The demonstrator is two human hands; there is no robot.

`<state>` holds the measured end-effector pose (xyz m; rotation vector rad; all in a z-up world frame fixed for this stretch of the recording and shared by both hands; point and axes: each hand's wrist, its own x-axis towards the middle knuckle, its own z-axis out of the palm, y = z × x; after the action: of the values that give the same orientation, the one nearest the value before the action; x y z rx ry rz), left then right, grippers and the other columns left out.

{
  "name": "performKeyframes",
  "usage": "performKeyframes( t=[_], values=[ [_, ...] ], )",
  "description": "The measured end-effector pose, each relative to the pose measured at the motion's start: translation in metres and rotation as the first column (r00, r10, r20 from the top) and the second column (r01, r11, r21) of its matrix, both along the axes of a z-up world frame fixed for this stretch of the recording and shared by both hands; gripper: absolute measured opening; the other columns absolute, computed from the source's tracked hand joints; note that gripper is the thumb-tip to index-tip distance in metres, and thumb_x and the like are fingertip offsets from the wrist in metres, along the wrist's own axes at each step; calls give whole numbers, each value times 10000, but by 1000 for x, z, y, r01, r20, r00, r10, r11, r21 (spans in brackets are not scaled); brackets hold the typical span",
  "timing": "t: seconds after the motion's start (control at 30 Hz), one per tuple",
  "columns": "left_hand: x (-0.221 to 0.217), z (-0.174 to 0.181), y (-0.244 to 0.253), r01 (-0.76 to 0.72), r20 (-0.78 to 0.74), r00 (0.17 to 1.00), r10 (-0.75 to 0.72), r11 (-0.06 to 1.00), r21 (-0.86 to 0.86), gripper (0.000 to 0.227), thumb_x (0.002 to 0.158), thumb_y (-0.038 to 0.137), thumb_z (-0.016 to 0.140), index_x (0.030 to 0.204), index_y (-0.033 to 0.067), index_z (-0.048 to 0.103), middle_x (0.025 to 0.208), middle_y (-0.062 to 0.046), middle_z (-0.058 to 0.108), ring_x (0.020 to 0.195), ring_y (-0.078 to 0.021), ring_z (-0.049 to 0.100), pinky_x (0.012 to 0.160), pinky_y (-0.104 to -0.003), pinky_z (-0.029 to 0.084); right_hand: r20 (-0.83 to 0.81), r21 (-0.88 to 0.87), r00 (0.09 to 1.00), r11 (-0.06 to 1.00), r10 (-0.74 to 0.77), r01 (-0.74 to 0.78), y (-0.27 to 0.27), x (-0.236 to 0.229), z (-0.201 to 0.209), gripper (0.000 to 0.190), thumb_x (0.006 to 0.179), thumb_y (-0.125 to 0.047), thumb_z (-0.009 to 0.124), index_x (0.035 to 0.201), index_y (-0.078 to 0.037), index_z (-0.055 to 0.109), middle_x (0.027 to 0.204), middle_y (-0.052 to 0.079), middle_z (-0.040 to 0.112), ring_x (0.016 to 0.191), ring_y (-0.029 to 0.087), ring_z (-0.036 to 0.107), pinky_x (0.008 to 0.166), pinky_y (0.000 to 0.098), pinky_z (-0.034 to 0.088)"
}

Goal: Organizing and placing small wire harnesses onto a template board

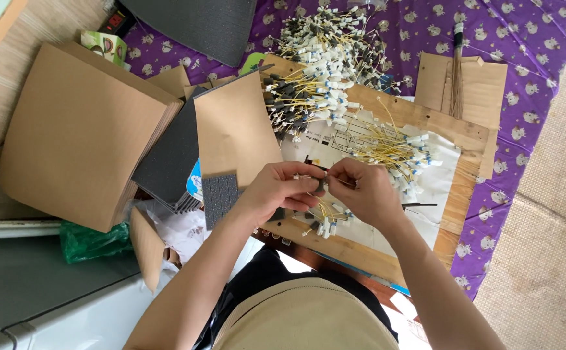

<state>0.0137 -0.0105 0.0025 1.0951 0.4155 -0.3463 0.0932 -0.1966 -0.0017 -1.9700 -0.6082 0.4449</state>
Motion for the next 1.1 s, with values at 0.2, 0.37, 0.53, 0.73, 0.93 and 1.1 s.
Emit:
performKeyframes(
  t=[0.2,0.37,0.53,0.73,0.93,1.1],
  values=[
    [0,-27,-10,-103,62,993,102,995,12,588,749,-10,800,1268,77,540,913,-199,732,702,-233,741,598,-293,635,-121,111,993,993,-14,28,2,-8,10,48,842,-94,694,824,-54,712,541,55,606,523,137,501,538,271,423],
    [4,-28,-7,-210,23,977,214,972,-108,459,841,0,679,1271,54,531,989,-189,722,787,-271,733,657,-346,644,-112,98,994,995,-8,19,0,-11,19,58,845,-79,689,842,-32,723,539,67,582,530,136,487,534,273,405],
    [2,-21,-1,-228,12,969,247,912,-341,320,1012,217,482,1297,78,522,1085,-254,693,937,-316,705,751,-376,633,-116,39,993,999,-19,24,3,-11,34,69,835,-91,702,810,-35,732,525,67,560,533,134,472,531,277,401],
    [-4,-3,-2,-76,283,955,89,995,-59,674,803,30,757,1394,92,439,1145,-265,668,949,-287,712,804,-337,621,-331,-44,942,998,-52,39,4,-6,45,83,811,-106,690,807,-39,739,515,69,570,543,149,463,547,298,419],
    [-9,7,-9,-114,458,884,-94,907,406,524,826,21,749,1314,114,582,1087,-234,698,989,-349,691,789,-389,620,-619,116,785,985,-30,129,2,-2,25,67,820,-18,669,853,34,696,513,31,449,479,79,379,418,173,289],
    [-8,-27,-9,-151,456,886,-86,876,458,297,849,37,731,1134,119,712,969,-170,740,918,-251,725,759,-331,630,-591,17,806,999,-25,44,0,4,44,265,954,-42,512,1115,98,669,628,144,587,562,221,524,539,283,419]
  ],
)
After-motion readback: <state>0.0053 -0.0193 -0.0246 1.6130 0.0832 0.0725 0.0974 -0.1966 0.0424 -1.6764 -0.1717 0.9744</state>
